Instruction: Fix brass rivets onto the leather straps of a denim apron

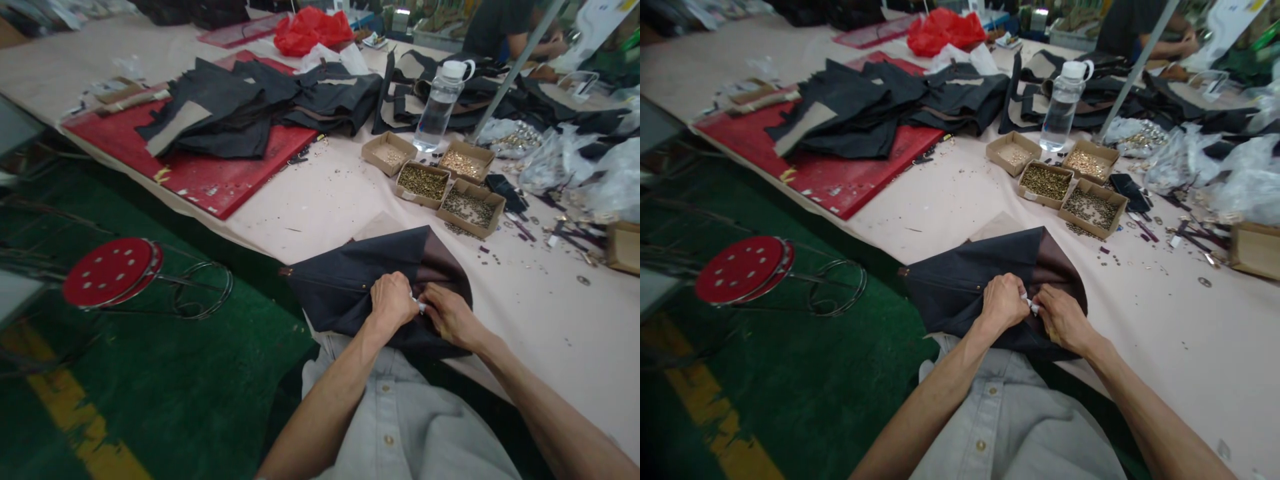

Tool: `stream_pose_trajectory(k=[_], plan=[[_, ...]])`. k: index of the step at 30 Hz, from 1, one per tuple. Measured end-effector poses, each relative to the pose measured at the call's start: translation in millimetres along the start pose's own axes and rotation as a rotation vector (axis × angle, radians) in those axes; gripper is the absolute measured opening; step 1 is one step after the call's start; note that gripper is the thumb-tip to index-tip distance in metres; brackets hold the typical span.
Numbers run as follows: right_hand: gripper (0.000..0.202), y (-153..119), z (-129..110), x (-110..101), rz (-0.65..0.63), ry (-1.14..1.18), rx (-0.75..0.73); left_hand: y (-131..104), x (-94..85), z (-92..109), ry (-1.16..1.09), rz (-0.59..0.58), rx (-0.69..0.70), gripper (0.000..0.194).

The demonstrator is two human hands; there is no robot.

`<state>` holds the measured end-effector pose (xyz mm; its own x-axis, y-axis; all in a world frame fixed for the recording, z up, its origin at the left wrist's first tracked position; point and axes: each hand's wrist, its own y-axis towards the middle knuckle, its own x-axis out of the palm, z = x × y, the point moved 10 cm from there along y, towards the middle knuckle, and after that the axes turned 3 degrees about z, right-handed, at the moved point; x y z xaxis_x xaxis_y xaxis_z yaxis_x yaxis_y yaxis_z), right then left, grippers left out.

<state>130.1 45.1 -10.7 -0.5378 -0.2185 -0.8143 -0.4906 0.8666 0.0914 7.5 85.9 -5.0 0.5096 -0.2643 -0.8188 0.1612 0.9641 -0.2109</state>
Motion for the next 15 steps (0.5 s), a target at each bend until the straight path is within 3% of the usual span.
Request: stream_pose_trajectory(k=[6, 15], plan=[[0.012, 7.2, -1.9, 2.3, -0.029, 0.016, 0.039, 1.0, 3.1, -4.2, -0.034, -0.023, 0.026, 0.029], [0.016, 28.5, 14.4, -2.2, -0.128, 0.055, 0.251, -1.2, 2.3, -9.4, -0.103, -0.016, 0.048, 0.022]])
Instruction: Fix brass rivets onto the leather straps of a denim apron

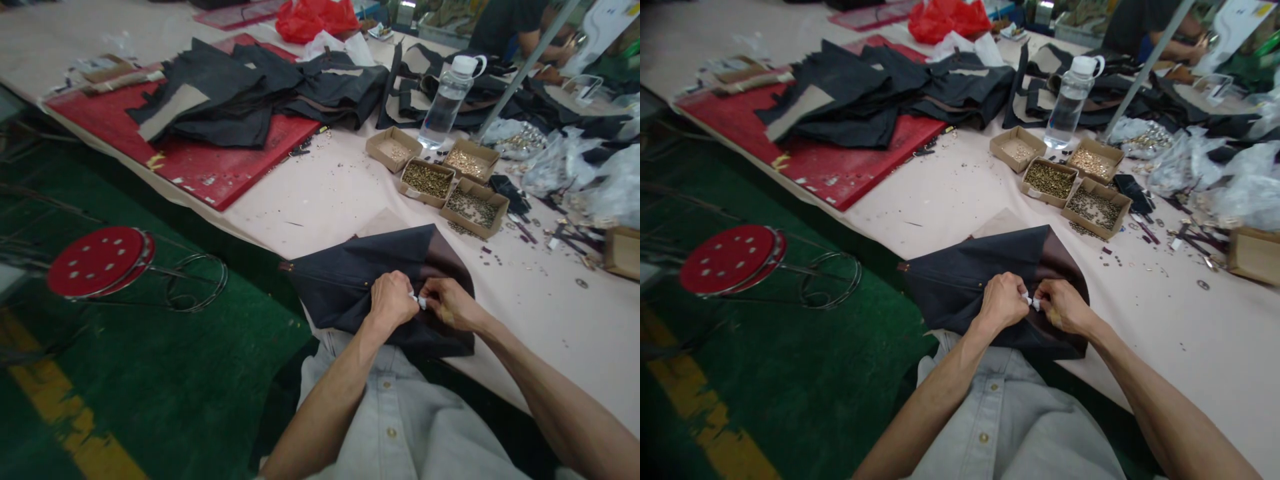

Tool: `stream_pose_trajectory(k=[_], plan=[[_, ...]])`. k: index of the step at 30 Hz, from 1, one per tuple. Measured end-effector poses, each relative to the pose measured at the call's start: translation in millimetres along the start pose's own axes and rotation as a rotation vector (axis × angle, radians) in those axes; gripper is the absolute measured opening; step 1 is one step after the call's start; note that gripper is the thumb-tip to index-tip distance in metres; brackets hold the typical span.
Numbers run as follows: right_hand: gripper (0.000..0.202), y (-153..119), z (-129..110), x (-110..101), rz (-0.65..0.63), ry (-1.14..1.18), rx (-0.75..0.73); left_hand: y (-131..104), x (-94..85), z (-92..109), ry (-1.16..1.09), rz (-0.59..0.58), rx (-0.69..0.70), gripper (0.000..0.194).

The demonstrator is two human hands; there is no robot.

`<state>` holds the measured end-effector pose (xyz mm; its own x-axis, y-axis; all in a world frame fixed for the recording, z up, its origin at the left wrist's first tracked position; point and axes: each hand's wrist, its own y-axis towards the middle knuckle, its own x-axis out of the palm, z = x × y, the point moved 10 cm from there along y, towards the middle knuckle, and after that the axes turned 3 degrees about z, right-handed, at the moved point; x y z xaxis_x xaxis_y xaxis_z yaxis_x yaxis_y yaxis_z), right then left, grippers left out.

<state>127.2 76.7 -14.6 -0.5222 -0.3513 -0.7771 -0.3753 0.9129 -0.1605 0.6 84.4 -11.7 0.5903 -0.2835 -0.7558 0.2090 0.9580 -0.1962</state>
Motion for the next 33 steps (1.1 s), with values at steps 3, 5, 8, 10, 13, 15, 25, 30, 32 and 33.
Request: stream_pose_trajectory(k=[3, 5, 8, 10, 13, 15, 25, 30, 32, 33], plan=[[0.014, 6.7, 6.2, 1.1, -0.077, 0.023, 0.121, -0.6, -1.9, -3.1, -0.032, 0.046, 0.003, 0.022], [0.014, 10.7, 10.1, 2.1, -0.123, 0.060, 0.195, -0.9, -2.5, -4.4, -0.046, 0.059, 0.003, 0.022], [0.016, 17.5, 14.6, 4.1, -0.186, 0.106, 0.269, -0.9, -3.1, -5.7, -0.056, 0.049, -0.013, 0.024], [0.016, 22.1, 17.2, 6.5, -0.227, 0.104, 0.294, -0.7, -3.1, -7.3, -0.060, 0.035, -0.033, 0.024], [0.016, 28.2, 23.4, 9.1, -0.248, 0.030, 0.315, 0.4, -2.4, -9.3, -0.064, 0.029, -0.046, 0.024], [0.018, 32.0, 28.0, 9.9, -0.231, -0.038, 0.312, 1.6, -1.6, -9.2, -0.067, 0.038, -0.036, 0.023], [0.011, 25.2, 28.8, 13.9, -0.273, 0.118, 0.319, -3.8, -7.3, -5.8, -0.096, 0.023, 0.000, 0.024], [0.013, 17.0, 26.1, 16.9, -0.273, 0.247, 0.317, -2.9, -8.6, -12.7, -0.279, 0.034, 0.052, 0.023], [0.012, 18.6, 28.9, 17.3, -0.213, 0.173, 0.342, -2.2, -6.5, -14.8, -0.295, 0.059, 0.049, 0.023], [0.012, 19.6, 28.3, 18.0, -0.193, 0.147, 0.352, -3.1, -6.6, -14.5, -0.286, 0.080, 0.048, 0.022]])
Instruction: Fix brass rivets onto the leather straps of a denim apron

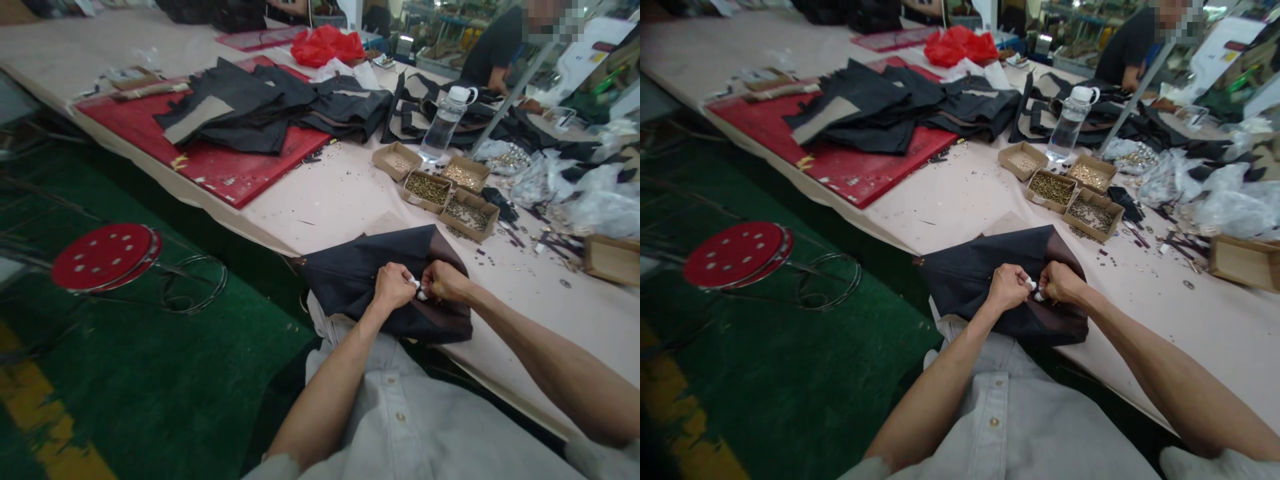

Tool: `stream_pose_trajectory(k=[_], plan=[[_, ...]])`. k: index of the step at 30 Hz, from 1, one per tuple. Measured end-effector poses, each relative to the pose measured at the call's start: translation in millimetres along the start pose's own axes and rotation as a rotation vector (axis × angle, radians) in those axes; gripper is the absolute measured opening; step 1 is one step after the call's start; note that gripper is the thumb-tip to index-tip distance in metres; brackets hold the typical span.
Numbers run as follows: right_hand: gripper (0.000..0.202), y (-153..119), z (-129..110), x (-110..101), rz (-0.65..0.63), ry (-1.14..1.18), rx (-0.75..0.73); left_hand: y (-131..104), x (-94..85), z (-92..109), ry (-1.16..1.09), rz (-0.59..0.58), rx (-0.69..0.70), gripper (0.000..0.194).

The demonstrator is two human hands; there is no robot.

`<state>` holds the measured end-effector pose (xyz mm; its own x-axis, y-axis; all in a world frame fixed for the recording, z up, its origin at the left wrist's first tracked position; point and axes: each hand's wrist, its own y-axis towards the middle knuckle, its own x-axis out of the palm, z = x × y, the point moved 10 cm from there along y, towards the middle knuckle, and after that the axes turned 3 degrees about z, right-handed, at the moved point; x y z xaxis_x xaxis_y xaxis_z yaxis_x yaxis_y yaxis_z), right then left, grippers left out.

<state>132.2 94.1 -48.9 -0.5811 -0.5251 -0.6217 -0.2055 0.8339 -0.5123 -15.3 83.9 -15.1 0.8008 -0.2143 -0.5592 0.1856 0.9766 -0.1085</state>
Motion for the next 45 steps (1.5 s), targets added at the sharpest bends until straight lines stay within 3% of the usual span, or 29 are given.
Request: stream_pose_trajectory(k=[3, 6, 7, 9, 11, 12, 14, 17, 20, 24, 28, 31, 33, 36, 37, 39, 41, 42, 45], plan=[[0.012, -5.4, -8.8, -1.3, 0.034, -0.023, -0.004, -9.6, -7.0, 8.5, 0.058, 0.061, 0.016, 0.019], [0.016, -28.4, -11.7, -21.6, 0.103, -0.023, -0.077, -25.8, -32.9, 25.8, 0.170, 0.165, 0.059, 0.024], [0.019, -39.3, -6.8, -36.7, 0.189, -0.018, -0.107, -30.6, -46.3, 33.2, 0.229, 0.230, 0.089, 0.031], [0.032, -65.8, 15.6, -76.1, 0.479, -0.024, -0.134, -36.5, -72.4, 47.8, 0.363, 0.375, 0.168, 0.052], [0.051, -91.5, 49.5, -103.2, 0.751, -0.073, -0.080, -31.8, -84.0, 55.2, 0.484, 0.430, 0.244, 0.061], [0.058, -97.3, 65.6, -104.8, 0.797, -0.093, -0.047, -24.5, -81.9, 53.6, 0.534, 0.395, 0.265, 0.056], [0.054, -93.1, 87.5, -88.1, 0.720, -0.108, -0.018, -6.5, -68.2, 41.9, 0.601, 0.245, 0.272, 0.036], [0.032, -85.8, 88.1, -61.7, 0.641, -0.073, -0.074, 7.3, -60.7, 29.7, 0.593, 0.121, 0.285, 0.028], [0.025, -101.8, 60.9, -70.6, 0.800, -0.009, -0.184, -3.9, -97.5, 51.8, 0.465, 0.251, 0.383, 0.023], [0.015, -141.3, -10.5, -106.8, 0.943, -0.018, -0.450, -47.2, -189.2, 121.9, 0.261, 0.481, 0.520, 0.012], [0.007, -183.0, -83.1, -164.1, 1.112, -0.087, -0.681, -96.6, -268.5, 213.5, 0.233, 0.648, 0.689, 0.004], [0.009, -207.0, -116.7, -216.0, 1.315, -0.114, -0.773, -136.1, -298.1, 262.1, 0.309, 0.855, 0.859, 0.007], [0.009, -217.2, -129.4, -246.1, 1.441, -0.106, -0.810, -158.3, -293.6, 269.1, 0.345, 0.940, 0.947, 0.011], [0.010, -217.4, -137.8, -270.8, 1.515, -0.033, -0.870, -178.3, -250.4, 239.8, 0.351, 0.877, 0.938, 0.006], [0.012, -212.6, -138.9, -271.8, 1.504, -0.005, -0.896, -183.5, -230.2, 222.1, 0.337, 0.837, 0.882, 0.004], [0.015, -197.2, -140.5, -262.5, 1.439, 0.025, -0.955, -188.6, -187.3, 179.6, 0.327, 0.756, 0.629, 0.010], [0.018, -175.7, -143.7, -242.0, 1.332, 0.002, -1.006, -199.8, -141.4, 157.4, 0.354, 0.686, 0.496, 0.007], [0.019, -164.4, -146.1, -229.9, 1.273, -0.022, -1.025, -203.7, -114.3, 162.4, 0.369, 0.599, 0.551, 0.006], [0.024, -136.4, -156.9, -200.1, 1.151, -0.095, -1.058, -194.7, -23.9, 202.6, 0.588, 0.168, 0.868, 0.007]])
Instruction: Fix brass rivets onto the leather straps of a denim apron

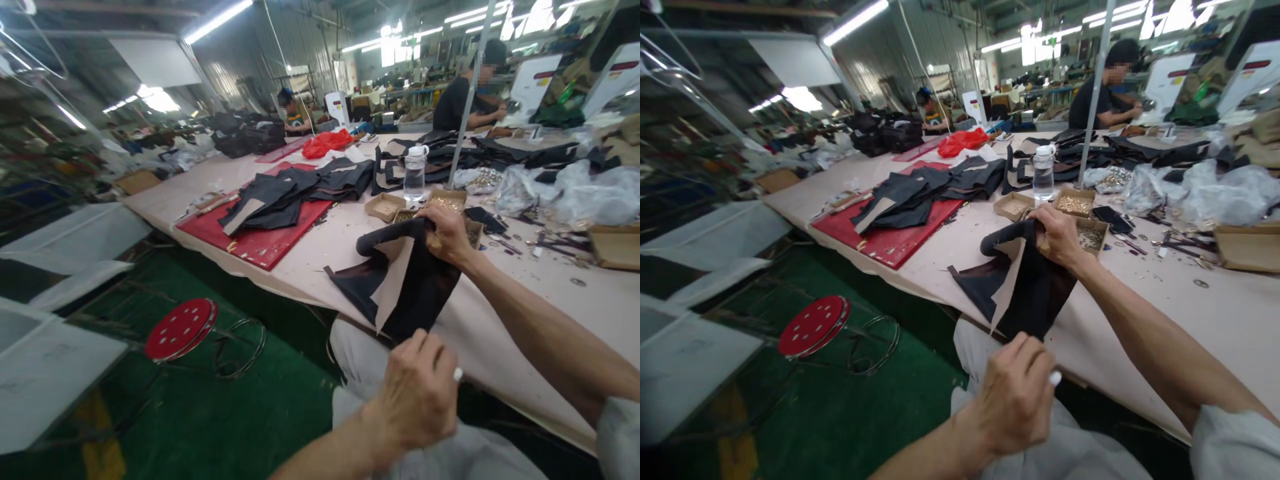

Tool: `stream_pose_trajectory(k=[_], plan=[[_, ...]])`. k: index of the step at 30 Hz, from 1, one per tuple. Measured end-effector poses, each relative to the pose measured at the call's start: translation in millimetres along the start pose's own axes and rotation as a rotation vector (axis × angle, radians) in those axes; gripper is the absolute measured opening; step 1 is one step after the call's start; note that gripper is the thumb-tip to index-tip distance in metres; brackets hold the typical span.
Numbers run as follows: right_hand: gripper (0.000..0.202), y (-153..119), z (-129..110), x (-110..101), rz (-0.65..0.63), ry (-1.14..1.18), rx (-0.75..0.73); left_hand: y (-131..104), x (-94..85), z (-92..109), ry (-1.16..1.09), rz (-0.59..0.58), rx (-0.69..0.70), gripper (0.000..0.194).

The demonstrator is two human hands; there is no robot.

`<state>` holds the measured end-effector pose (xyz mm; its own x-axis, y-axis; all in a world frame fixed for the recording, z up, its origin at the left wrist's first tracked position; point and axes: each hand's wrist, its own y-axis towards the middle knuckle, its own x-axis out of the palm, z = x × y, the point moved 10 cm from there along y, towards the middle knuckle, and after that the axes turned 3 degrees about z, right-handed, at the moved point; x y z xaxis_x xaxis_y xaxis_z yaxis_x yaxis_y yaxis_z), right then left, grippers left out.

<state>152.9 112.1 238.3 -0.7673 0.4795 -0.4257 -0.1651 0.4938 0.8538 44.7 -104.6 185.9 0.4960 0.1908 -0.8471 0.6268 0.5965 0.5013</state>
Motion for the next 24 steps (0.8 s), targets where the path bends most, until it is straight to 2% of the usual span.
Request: stream_pose_trajectory(k=[2, 5, 7, 9, 11, 12, 13, 14, 16, 17, 19, 21, 24], plan=[[0.026, 2.4, -4.4, 18.1, -0.045, -0.005, -0.018, 35.7, 35.3, 4.5, 0.142, -0.172, 0.139, 0.014], [0.025, 16.4, -12.8, 29.7, -0.115, -0.022, -0.035, 83.0, 81.2, -21.6, 0.300, -0.298, 0.279, 0.019], [0.025, 19.3, -19.8, 23.7, -0.173, -0.047, -0.046, 99.4, 110.1, -53.7, 0.338, -0.418, 0.266, 0.020], [0.026, 6.8, -16.6, -2.2, -0.130, -0.133, 0.044, 103.9, 126.6, -82.3, 0.335, -0.507, 0.231, 0.023], [0.025, -32.6, 5.2, -44.7, 0.038, -0.280, 0.318, 101.9, 129.5, -102.3, 0.332, -0.546, 0.198, 0.023], [0.023, -66.3, 21.7, -64.9, 0.125, -0.352, 0.523, 100.0, 127.6, -109.3, 0.337, -0.553, 0.180, 0.021], [0.023, -105.7, 38.3, -72.8, 0.125, -0.396, 0.726, 98.1, 124.6, -114.7, 0.346, -0.559, 0.160, 0.019], [0.026, -147.3, 54.2, -68.9, 0.060, -0.392, 0.915, 96.4, 121.6, -118.5, 0.357, -0.567, 0.142, 0.016], [0.036, -222.6, 75.7, -31.6, -0.175, -0.251, 1.191, 94.6, 116.8, -122.5, 0.381, -0.592, 0.103, 0.016], [0.041, -247.1, 79.3, -9.5, -0.256, -0.181, 1.243, 94.8, 115.0, -123.5, 0.394, -0.605, 0.082, 0.017], [0.050, -267.0, 81.0, 25.8, -0.307, -0.151, 1.225, 97.1, 112.4, -123.9, 0.410, -0.631, 0.043, 0.019], [0.055, -261.9, 80.1, 44.8, -0.285, -0.250, 1.144, 100.0, 109.5, -124.7, 0.415, -0.658, 0.002, 0.019], [0.054, -242.9, 79.3, 55.3, -0.287, -0.360, 1.019, 100.7, 102.2, -129.7, 0.409, -0.705, -0.059, 0.022]])
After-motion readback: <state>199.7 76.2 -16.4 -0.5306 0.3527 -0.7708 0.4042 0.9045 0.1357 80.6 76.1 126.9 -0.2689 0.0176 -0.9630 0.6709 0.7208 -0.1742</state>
